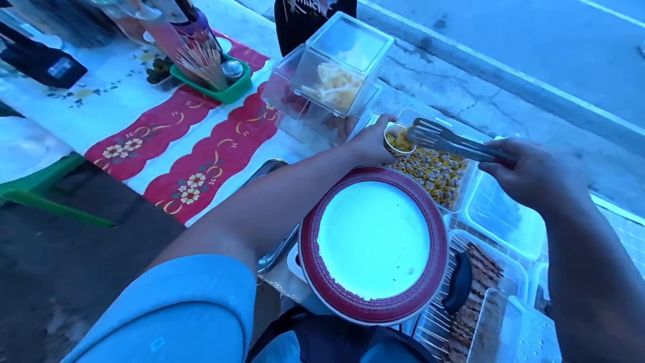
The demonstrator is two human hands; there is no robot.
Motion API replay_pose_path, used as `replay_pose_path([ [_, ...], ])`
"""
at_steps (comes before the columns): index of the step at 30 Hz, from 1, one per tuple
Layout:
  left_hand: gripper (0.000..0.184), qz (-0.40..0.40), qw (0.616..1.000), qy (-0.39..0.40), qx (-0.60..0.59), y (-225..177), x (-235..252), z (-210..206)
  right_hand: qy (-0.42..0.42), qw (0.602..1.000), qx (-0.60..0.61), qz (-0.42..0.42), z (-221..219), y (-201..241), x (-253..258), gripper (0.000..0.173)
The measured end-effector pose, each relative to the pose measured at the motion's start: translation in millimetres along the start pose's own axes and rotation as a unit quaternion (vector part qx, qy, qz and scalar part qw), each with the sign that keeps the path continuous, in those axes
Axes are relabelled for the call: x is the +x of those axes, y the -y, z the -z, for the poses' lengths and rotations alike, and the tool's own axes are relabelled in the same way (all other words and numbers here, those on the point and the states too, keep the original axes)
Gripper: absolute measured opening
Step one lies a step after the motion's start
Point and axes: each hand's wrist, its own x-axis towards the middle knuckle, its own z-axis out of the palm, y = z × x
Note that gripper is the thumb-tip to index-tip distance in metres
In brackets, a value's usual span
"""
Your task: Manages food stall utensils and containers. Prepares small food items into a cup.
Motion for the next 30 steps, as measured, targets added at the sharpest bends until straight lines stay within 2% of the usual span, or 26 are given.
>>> replay_pose_path([
  [5, 0.096, -0.035, 0.999, -0.007, -0.005, -2.3, -0.5, -1.4, 0.033, 0.999, 0.028, -0.008, -6.8, 15.1, 9.1, 0.033],
  [10, 0.098, -0.031, 0.999, -0.03, -0.028, -4.2, -1.5, 1.6, 0.048, 0.991, 0.127, -0.022, -12.6, 9.9, 9.4, 0.035],
  [14, 0.098, -0.03, 0.998, -0.046, -0.004, -4.6, -1.4, 2.1, 0.044, 0.992, 0.117, -0.026, -9.8, 9.7, 10.9, 0.03],
  [17, 0.098, -0.047, 0.998, -0.045, -0.009, 1.1, 0.8, 1.5, 0.047, 0.992, 0.116, -0.031, -4.4, -5.9, 19.3, 0.033],
  [20, 0.098, -0.06, 0.997, -0.051, -0.023, 9.0, 1.6, 2.4, 0.048, 0.994, 0.056, -0.076, -4.6, -21.2, 35.3, 0.035],
  [24, 0.099, -0.045, 0.997, -0.057, -0.019, 14.0, 1.8, 3.8, 0.112, 0.983, -0.102, -0.104, -23.3, -23.9, 60.8, 0.029],
  [30, 0.099, -0.024, 0.998, -0.055, -0.021, 18.1, 3.2, 3.2, 0.178, 0.965, -0.171, -0.093, -39.9, -24.5, 92.8, 0.026],
])
